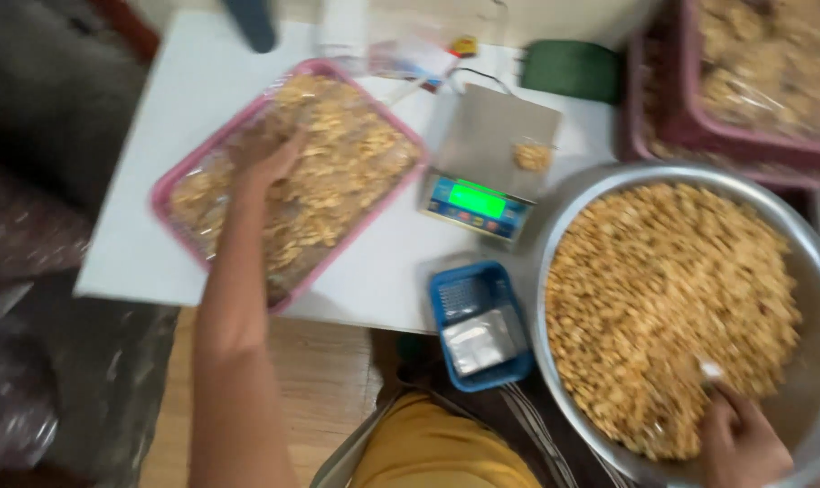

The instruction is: The person scoops cashew nuts from a large metal bowl into small plastic bags using a scoop, places each filled bag on a digital scale to check weight, and then moves the bag into a pink basket. The process repeats continuously throughout the clip.

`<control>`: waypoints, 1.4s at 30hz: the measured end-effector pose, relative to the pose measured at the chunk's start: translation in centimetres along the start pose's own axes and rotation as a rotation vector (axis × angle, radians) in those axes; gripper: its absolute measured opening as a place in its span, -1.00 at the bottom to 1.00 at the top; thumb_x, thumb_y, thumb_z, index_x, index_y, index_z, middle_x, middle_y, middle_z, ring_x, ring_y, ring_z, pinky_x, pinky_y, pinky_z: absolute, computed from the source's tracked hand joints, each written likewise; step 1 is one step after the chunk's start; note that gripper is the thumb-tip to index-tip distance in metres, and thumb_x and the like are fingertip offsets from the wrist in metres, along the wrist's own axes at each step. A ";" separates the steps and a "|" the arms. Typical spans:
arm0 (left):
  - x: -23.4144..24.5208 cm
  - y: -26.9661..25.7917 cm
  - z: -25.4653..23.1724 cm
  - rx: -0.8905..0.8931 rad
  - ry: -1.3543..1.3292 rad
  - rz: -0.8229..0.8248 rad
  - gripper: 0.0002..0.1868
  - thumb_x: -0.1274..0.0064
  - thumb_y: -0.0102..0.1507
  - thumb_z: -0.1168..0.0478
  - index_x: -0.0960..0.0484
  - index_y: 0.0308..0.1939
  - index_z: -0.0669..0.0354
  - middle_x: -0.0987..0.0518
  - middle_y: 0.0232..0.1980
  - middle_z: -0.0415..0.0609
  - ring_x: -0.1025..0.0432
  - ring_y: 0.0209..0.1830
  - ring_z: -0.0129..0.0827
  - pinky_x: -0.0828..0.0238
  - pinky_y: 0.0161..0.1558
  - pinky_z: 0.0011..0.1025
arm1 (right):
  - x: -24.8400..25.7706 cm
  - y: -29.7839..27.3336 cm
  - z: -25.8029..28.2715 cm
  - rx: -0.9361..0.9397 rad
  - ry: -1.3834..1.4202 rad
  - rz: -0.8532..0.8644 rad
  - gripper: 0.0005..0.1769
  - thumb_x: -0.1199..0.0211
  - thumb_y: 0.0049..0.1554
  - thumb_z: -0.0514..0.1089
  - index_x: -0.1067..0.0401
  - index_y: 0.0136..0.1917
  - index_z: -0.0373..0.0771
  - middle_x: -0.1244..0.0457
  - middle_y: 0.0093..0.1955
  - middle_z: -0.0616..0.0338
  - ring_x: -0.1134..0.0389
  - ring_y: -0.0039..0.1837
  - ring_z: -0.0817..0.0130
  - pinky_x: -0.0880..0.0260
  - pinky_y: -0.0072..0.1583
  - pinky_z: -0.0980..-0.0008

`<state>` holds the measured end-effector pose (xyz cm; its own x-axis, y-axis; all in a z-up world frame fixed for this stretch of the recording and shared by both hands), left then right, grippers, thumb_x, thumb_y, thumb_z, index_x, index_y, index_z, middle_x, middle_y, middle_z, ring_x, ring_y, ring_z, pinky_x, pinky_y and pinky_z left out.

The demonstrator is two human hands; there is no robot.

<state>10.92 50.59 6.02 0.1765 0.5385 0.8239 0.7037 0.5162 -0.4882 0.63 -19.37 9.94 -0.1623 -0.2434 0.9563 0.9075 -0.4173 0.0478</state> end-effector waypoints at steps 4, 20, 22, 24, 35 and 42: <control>-5.0 -3.9 -6.8 -0.687 -0.074 -0.746 -0.23 0.13 0.37 -0.15 -0.21 0.44 0.40 -0.22 0.41 0.48 0.01 0.42 0.32 0.26 0.33 0.25 | -2.9 4.4 -3.2 -0.018 0.181 0.132 -0.69 -0.04 0.27 0.06 -0.54 -0.07 -0.08 -0.31 -0.34 0.09 -0.32 -0.17 0.26 -0.20 0.01 0.29; -26.9 -15.1 -14.3 -0.725 0.150 0.239 -0.67 0.12 0.33 -0.04 -0.73 -0.21 -0.04 -0.69 -0.37 0.01 -0.65 -0.29 -0.15 -0.60 -0.28 -0.30 | -7.1 5.0 -4.8 -0.188 0.849 0.282 -0.71 -0.13 0.23 -0.28 -0.50 0.10 -0.57 -0.33 -0.43 -0.12 -0.31 -0.43 0.21 -0.31 -0.33 0.30; -25.1 -15.3 -15.0 -0.625 -0.322 0.367 -0.73 0.15 0.28 0.18 -0.70 -0.20 0.10 -0.71 -0.29 0.12 -0.66 -0.26 -0.09 -0.63 -0.19 -0.28 | -6.2 3.9 -4.0 -0.297 1.002 0.302 -0.72 -0.13 0.21 -0.27 -0.48 0.07 -0.57 -0.33 -0.36 -0.13 -0.29 -0.41 0.23 -0.29 -0.33 0.32; -23.1 -16.8 -16.7 -0.499 -0.793 0.482 -0.74 0.17 0.22 0.40 -0.67 -0.19 0.24 -0.72 -0.22 0.24 -0.66 -0.23 -0.04 -0.65 -0.10 -0.27 | -6.2 3.4 -4.2 -0.402 1.155 0.321 -0.72 -0.13 0.19 -0.26 -0.45 0.04 -0.57 -0.33 -0.28 -0.14 -0.27 -0.40 0.24 -0.27 -0.33 0.33; -25.3 -23.6 -28.2 -0.709 -0.935 1.015 -0.70 -0.34 0.19 0.20 -0.68 -0.20 0.43 -0.56 -0.56 -0.01 -0.33 -0.75 -0.56 -0.28 -0.71 -0.59 | -2.2 2.7 -0.4 -0.316 1.431 0.327 -0.69 -0.16 0.15 -0.26 -0.45 0.08 -0.56 -0.22 -0.38 -0.09 -0.11 -0.48 0.34 -0.05 -0.45 0.43; -26.5 -24.4 -30.3 -0.865 -0.913 0.983 -0.56 -0.30 0.23 0.25 -0.60 0.11 0.45 -0.68 -0.23 0.28 -0.63 -0.36 -0.25 -0.57 -0.48 -0.45 | 2.4 0.5 4.8 0.259 0.820 0.027 -0.74 -0.27 -0.02 -0.37 -0.64 -0.04 -0.34 -0.29 -0.48 -0.07 -0.25 -0.47 0.35 -0.26 -0.38 0.44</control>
<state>9.91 3.47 4.82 0.5478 0.7829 -0.2949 0.7868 -0.6019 -0.1364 2.54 -15.93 13.67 -0.2775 -0.8476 0.4522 0.9587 -0.2134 0.1881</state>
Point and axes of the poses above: each hand's wrist, its own y-axis towards the middle knuckle, its own x-axis out of the back of the hand, z = x × y, the point moved 4 cm from there along y, towards the middle knuckle
